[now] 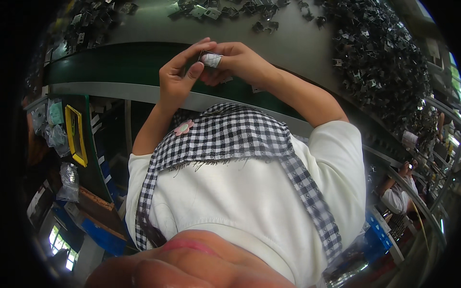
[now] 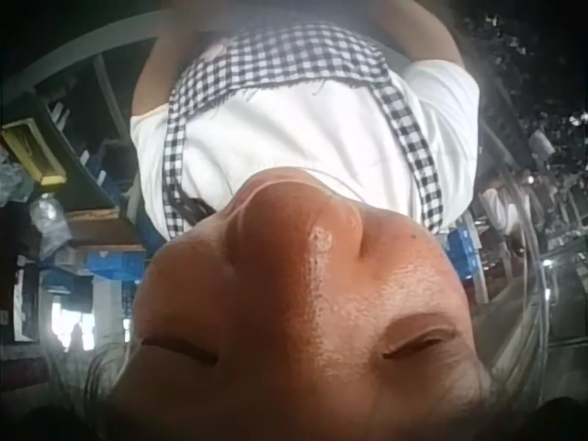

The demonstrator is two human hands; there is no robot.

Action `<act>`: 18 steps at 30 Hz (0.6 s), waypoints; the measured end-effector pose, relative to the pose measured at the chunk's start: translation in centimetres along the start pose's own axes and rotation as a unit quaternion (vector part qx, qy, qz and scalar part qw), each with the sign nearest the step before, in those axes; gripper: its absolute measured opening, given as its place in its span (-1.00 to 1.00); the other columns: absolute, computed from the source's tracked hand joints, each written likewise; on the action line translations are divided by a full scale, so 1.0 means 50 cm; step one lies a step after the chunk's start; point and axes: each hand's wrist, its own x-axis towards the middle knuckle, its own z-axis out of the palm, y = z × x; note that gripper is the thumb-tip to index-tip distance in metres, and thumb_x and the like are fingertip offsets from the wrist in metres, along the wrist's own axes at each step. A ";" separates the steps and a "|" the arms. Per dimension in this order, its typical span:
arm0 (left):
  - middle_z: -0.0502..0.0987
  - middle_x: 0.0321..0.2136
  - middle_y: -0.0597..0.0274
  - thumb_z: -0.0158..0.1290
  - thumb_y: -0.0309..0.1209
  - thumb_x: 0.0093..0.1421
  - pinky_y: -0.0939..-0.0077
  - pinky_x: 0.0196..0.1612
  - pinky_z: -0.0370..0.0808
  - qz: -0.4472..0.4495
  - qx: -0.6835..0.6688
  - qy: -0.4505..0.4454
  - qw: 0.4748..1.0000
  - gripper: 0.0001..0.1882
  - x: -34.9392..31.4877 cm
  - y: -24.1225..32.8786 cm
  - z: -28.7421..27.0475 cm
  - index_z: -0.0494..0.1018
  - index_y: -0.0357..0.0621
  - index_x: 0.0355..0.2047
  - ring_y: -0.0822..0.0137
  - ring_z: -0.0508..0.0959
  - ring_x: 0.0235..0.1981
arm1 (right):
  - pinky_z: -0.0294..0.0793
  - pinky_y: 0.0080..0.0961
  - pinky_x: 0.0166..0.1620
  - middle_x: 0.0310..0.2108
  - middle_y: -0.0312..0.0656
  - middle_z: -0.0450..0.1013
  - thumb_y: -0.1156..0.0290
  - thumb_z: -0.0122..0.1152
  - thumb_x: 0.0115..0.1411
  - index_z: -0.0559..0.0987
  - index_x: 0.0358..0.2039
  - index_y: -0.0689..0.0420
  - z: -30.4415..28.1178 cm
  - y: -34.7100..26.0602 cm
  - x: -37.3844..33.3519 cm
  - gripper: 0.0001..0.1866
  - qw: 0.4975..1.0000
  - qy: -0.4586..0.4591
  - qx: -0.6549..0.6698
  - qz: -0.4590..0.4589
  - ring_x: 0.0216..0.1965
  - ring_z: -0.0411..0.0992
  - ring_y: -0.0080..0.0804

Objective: Manually assembling or inspecting small metal components at a factory workbench.

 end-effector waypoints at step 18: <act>0.54 -0.50 0.08 0.05 -0.05 0.09 0.38 -0.47 0.49 -0.190 0.616 -0.198 0.738 -0.50 0.020 -0.010 -0.033 0.36 -0.22 -0.16 0.15 0.58 -0.47 | 0.42 -0.48 -0.36 -0.49 -0.23 0.48 0.38 0.23 -0.05 0.55 -0.30 0.05 -0.205 -0.049 -0.026 -0.76 0.604 0.309 -0.718 -0.154 -0.48 0.44 -0.37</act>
